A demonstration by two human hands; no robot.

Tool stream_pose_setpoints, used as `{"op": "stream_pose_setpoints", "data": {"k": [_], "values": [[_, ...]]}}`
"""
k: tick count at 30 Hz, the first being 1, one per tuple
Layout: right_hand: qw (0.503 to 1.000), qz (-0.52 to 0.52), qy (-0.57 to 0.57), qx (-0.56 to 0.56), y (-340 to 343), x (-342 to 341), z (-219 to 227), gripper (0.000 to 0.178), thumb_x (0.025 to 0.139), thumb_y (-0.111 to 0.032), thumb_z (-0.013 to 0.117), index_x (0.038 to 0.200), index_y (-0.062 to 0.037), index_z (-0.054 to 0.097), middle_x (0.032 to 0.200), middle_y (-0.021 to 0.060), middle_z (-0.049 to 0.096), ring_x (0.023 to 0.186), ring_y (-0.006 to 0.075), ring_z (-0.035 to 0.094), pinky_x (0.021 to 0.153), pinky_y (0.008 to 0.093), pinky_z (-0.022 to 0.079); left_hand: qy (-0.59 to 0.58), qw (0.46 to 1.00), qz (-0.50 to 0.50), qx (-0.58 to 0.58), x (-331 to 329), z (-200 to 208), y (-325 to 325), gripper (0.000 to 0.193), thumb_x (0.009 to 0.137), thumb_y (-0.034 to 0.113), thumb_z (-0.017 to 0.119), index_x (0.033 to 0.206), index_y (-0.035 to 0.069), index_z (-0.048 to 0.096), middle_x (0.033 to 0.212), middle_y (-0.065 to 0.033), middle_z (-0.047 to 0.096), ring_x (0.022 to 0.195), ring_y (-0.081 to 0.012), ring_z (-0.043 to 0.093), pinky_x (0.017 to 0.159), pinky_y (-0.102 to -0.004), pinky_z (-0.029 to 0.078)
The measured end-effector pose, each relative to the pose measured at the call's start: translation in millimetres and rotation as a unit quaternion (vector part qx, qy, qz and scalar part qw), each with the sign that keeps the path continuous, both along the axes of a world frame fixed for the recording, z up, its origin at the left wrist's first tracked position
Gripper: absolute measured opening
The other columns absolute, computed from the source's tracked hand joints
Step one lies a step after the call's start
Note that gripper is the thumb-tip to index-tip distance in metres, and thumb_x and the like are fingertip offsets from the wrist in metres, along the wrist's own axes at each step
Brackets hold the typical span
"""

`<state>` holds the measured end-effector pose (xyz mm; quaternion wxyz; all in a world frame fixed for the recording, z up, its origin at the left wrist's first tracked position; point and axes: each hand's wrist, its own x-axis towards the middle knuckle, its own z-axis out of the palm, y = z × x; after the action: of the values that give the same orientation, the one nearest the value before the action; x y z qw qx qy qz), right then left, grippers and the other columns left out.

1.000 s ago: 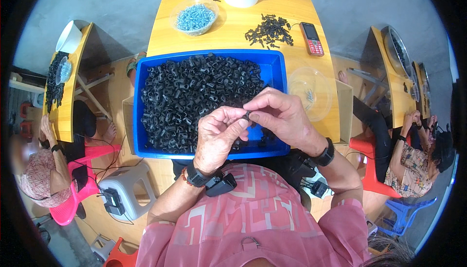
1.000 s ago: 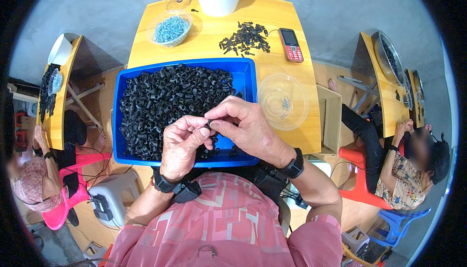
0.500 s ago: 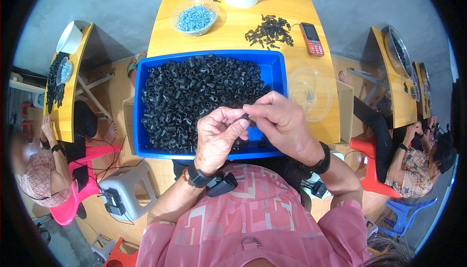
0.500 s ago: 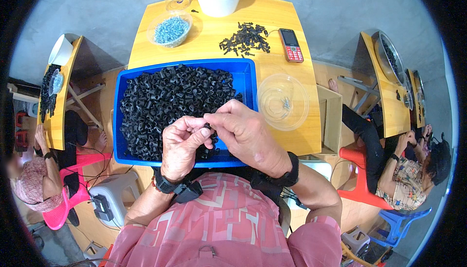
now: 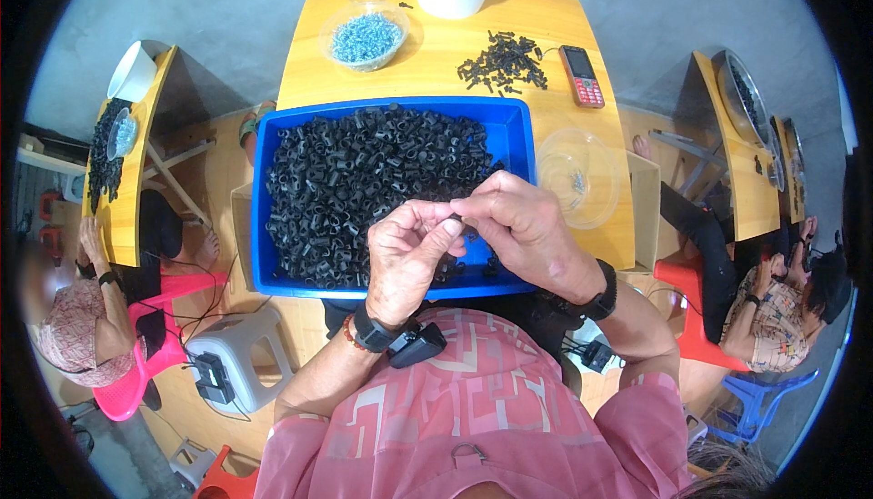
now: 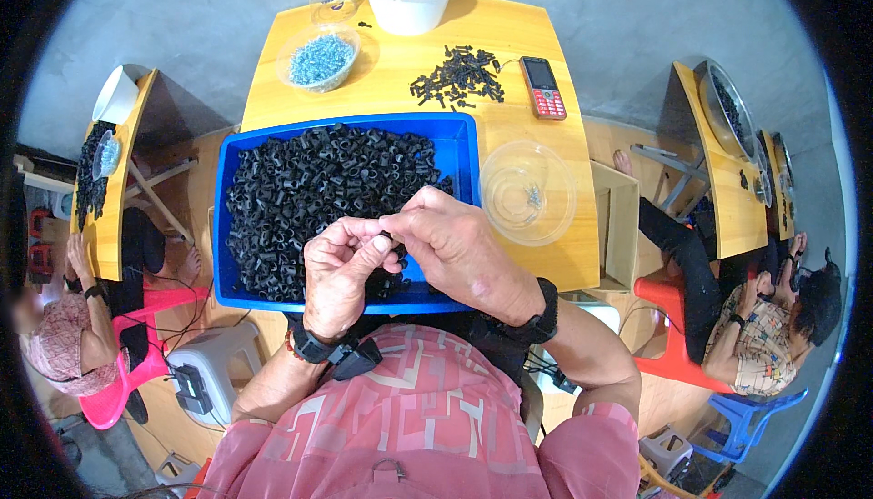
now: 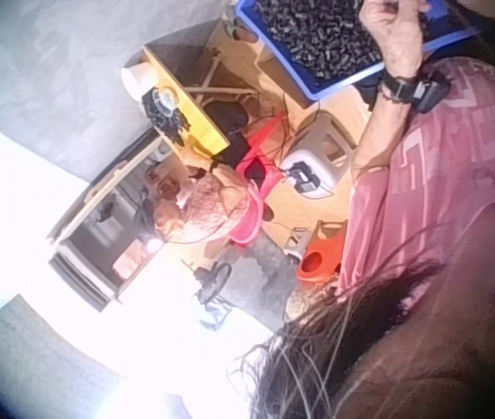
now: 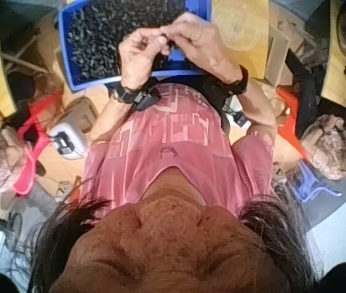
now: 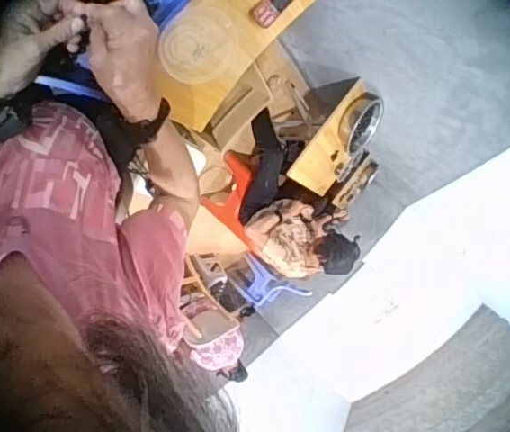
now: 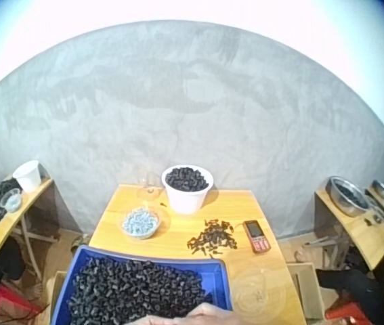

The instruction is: Sorting and inspecting small black plastic components.

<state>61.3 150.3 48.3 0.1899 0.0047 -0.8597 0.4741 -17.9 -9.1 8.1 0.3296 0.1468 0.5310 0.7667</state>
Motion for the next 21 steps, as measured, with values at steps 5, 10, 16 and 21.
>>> {"op": "stream_pose_setpoints", "data": {"k": [5,10,16,21], "values": [[0.999,0.032,-0.002,0.040,-0.2,3.3,4.3,0.028,0.088,0.002,0.061,0.114,-0.0086,0.065,0.089,0.0104,0.059,0.078,0.0268,0.064,0.067,0.0353,0.053,-0.020,0.999,-0.020,0.014,-2.2,0.3,-0.4,0.010,0.093,0.005,0.063,0.100,-0.003,0.063,0.088,-0.0102,0.069,0.069,-0.0127,0.065,0.064,-0.0277,0.058],[0.999,0.027,-0.022,0.028,-1.9,7.3,12.3,0.034,0.087,-0.004,0.066,0.120,-0.0044,0.060,0.089,0.0127,0.058,0.080,0.0301,0.064,0.068,0.0380,0.053,-0.073,0.996,-0.040,0.038,-4.4,-1.4,-4.5,0.006,0.092,0.003,0.063,0.097,-0.001,0.063,0.086,-0.0078,0.068,0.068,-0.0098,0.063,0.062,-0.0244,0.054],[0.981,0.041,-0.075,0.172,-4.7,0.2,27.0,0.038,0.083,-0.017,0.073,0.111,0.0020,0.057,0.088,0.0157,0.059,0.078,0.0313,0.062,0.067,0.0397,0.051,-0.082,0.996,-0.027,0.010,-2.2,8.6,-1.3,0.005,0.092,0.003,0.064,0.095,-0.001,0.063,0.086,-0.0062,0.067,0.074,-0.0086,0.060,0.069,-0.0246,0.050],[0.957,0.058,-0.116,0.259,-6.6,-2.4,24.9,0.026,0.085,-0.021,0.068,0.088,0.0005,0.054,0.084,0.0170,0.057,0.077,0.0346,0.060,0.065,0.0445,0.050,-0.020,0.999,-0.026,-0.012,-0.4,3.5,-1.9,0.007,0.091,0.004,0.066,0.095,-0.001,0.066,0.088,-0.0021,0.067,0.076,-0.0064,0.058,0.072,-0.0221,0.048]]}}
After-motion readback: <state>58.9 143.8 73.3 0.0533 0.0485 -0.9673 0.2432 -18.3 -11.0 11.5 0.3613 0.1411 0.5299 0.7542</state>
